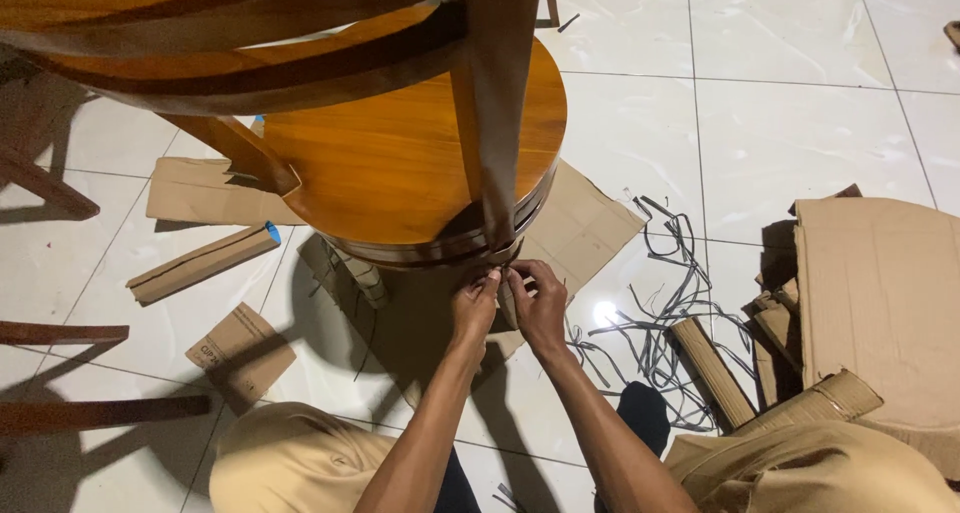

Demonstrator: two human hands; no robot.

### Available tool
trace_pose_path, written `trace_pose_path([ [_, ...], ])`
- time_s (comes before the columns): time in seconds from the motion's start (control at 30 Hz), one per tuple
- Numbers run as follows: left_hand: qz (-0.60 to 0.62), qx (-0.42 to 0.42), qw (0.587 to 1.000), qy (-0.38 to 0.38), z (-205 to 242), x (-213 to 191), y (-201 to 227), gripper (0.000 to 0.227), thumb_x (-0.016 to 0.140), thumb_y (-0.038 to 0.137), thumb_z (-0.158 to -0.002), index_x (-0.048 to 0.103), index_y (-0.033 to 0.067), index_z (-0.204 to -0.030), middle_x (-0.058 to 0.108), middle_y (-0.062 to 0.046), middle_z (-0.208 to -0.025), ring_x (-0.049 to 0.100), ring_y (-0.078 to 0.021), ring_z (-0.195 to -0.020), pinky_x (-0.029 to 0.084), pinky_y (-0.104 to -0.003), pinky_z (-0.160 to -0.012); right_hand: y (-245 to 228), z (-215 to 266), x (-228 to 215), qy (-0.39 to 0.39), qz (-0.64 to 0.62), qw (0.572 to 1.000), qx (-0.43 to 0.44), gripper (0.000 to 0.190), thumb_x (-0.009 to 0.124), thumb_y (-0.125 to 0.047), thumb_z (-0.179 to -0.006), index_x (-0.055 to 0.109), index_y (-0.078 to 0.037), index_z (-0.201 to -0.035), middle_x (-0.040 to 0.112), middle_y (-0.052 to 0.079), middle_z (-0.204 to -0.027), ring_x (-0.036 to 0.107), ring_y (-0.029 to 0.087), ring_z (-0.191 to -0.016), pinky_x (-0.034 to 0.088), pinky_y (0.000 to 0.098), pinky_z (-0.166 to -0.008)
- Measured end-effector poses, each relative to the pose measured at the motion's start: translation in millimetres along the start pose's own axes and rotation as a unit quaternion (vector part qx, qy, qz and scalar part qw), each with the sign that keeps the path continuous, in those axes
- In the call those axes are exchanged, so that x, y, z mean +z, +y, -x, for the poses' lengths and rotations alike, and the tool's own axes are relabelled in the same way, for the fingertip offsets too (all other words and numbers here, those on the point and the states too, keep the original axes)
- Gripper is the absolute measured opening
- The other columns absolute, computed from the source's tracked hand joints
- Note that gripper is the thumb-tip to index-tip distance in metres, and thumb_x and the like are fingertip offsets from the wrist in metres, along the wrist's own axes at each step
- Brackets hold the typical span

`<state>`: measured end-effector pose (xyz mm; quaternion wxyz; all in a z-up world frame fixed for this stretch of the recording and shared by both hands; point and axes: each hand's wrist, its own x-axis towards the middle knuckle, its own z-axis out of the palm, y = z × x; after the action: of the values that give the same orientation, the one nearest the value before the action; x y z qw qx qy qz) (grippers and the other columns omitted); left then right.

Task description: Wrapping a wooden chair leg with cardboard and securing it with string for protection

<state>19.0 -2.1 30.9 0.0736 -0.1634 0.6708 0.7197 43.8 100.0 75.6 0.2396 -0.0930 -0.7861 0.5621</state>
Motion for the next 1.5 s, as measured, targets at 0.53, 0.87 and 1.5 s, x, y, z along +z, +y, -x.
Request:
trace_pose_path([
  [0.53,-0.039,-0.022,0.999,0.029,-39.9,-2.3,-28.8,0.025,0.085,0.029,-0.079,0.079,0.0089,-0.092,0.071,-0.002,-0.086,0.066,-0.017,-0.088,0.05,-0.037,-0.084,-0.5,-5.0,-0.9,-0.016,0.106,0.98,-0.168,0.011,0.07,-0.008,-0.091,0.071,-0.012,-0.102,0.067,0.006,-0.085,0.067,0.024,-0.086,0.06,0.0315,-0.068],
  [0.87,-0.026,-0.112,0.993,0.032,-23.1,-12.2,-8.7,0.052,0.086,0.043,-0.074,0.079,-0.0001,-0.103,0.072,-0.021,-0.107,0.063,-0.0286,-0.109,0.047,-0.048,-0.093,-17.9,-3.2,-13.2,-0.05,0.126,0.967,-0.216,0.021,0.067,-0.003,-0.086,0.072,-0.013,-0.104,0.068,0.005,-0.089,0.065,0.026,-0.095,0.06,0.0364,-0.076],
  [1.5,0.039,-0.13,0.99,0.049,3.3,-3.7,19.8,0.056,0.079,0.04,-0.084,0.074,-0.0081,-0.113,0.072,-0.024,-0.114,0.065,-0.0266,-0.112,0.045,-0.047,-0.102,-2.3,-10.8,-2.2,-0.068,0.04,0.99,-0.118,0.007,0.065,-0.013,-0.096,0.064,-0.007,-0.093,0.063,0.011,-0.086,0.063,0.029,-0.088,0.057,0.0358,-0.073],
])
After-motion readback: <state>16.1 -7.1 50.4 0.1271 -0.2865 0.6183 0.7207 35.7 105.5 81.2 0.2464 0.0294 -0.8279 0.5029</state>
